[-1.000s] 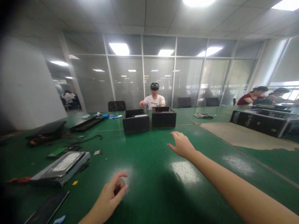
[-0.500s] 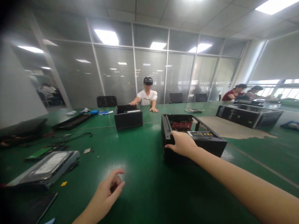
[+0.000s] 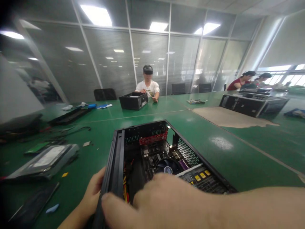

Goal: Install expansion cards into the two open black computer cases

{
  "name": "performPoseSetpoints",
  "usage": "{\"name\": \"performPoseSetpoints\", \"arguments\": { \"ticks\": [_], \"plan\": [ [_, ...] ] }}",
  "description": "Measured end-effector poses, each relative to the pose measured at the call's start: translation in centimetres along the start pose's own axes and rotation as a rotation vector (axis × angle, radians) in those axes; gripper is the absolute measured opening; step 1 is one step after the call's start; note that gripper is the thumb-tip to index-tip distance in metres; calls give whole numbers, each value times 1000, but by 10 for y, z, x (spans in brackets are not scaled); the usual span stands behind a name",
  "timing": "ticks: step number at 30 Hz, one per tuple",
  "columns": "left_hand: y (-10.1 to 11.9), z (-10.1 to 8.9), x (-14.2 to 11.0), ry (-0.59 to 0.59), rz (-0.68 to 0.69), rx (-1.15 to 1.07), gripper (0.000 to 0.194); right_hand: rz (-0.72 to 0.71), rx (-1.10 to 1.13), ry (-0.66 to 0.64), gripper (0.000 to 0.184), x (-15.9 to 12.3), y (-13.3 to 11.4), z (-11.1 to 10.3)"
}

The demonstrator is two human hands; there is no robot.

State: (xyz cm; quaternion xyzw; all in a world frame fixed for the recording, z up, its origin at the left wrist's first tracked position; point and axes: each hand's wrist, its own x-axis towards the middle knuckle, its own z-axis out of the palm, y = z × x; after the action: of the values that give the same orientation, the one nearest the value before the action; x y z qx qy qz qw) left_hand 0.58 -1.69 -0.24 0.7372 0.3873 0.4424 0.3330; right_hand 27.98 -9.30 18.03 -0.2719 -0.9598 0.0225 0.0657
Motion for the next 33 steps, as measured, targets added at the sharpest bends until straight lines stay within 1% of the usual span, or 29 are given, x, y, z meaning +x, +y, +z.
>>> {"name": "performPoseSetpoints", "arguments": {
  "ticks": [1, 3, 4, 5, 7, 9, 11, 12, 14, 17, 20, 23, 26, 28, 30, 33],
  "plan": [
    [0, -2, -1, 9, -4, 3, 38, 74, -24, 0, 43, 8, 10, -12],
    [1, -3, -3, 22, -12, 13, 33, 209, -110, 14, 43, 32, 41, -26],
    [1, -3, -2, 31, -13, 14, 31, 261, -165, 13, 43, 46, 62, -27],
    [1, -2, -2, 39, -13, 12, 30, 292, -219, -12, 42, 61, 85, -22],
    [3, -1, 0, 40, -5, 5, 31, 338, -309, -137, 40, 89, 130, -1],
    [5, -1, 1, 25, 2, 5, 33, 358, -370, -288, 40, 110, 168, 28],
    [8, -2, 2, 9, 3, 12, 34, 350, -396, -396, 37, 121, 193, 55],
    [9, -3, 2, 3, 1, 19, 34, 344, -396, -423, 35, 124, 202, 66],
    [10, -4, 3, -6, -11, 33, 34, 339, -382, -425, 31, 127, 212, 81],
    [10, -4, 3, -12, -31, 38, 35, 334, -373, -373, 25, 126, 218, 87],
    [7, -3, 3, -17, -47, 33, 33, 318, -346, -296, 25, 125, 222, 81],
    [4, -3, 3, -19, -51, 23, 32, 272, -230, -188, 27, 122, 224, 72],
    [5, -3, 3, -13, -41, 10, 35, 160, -60, -169, 28, 118, 226, 66],
    [6, -3, 3, -22, -34, -5, 35, 115, -8, -171, 29, 117, 225, 65],
    [7, -4, 4, -45, -26, -19, 32, 128, -61, -166, 29, 117, 222, 65],
    [9, -4, 5, -58, -6, -10, 31, 222, -244, -194, 26, 120, 215, 68]
  ]
}}
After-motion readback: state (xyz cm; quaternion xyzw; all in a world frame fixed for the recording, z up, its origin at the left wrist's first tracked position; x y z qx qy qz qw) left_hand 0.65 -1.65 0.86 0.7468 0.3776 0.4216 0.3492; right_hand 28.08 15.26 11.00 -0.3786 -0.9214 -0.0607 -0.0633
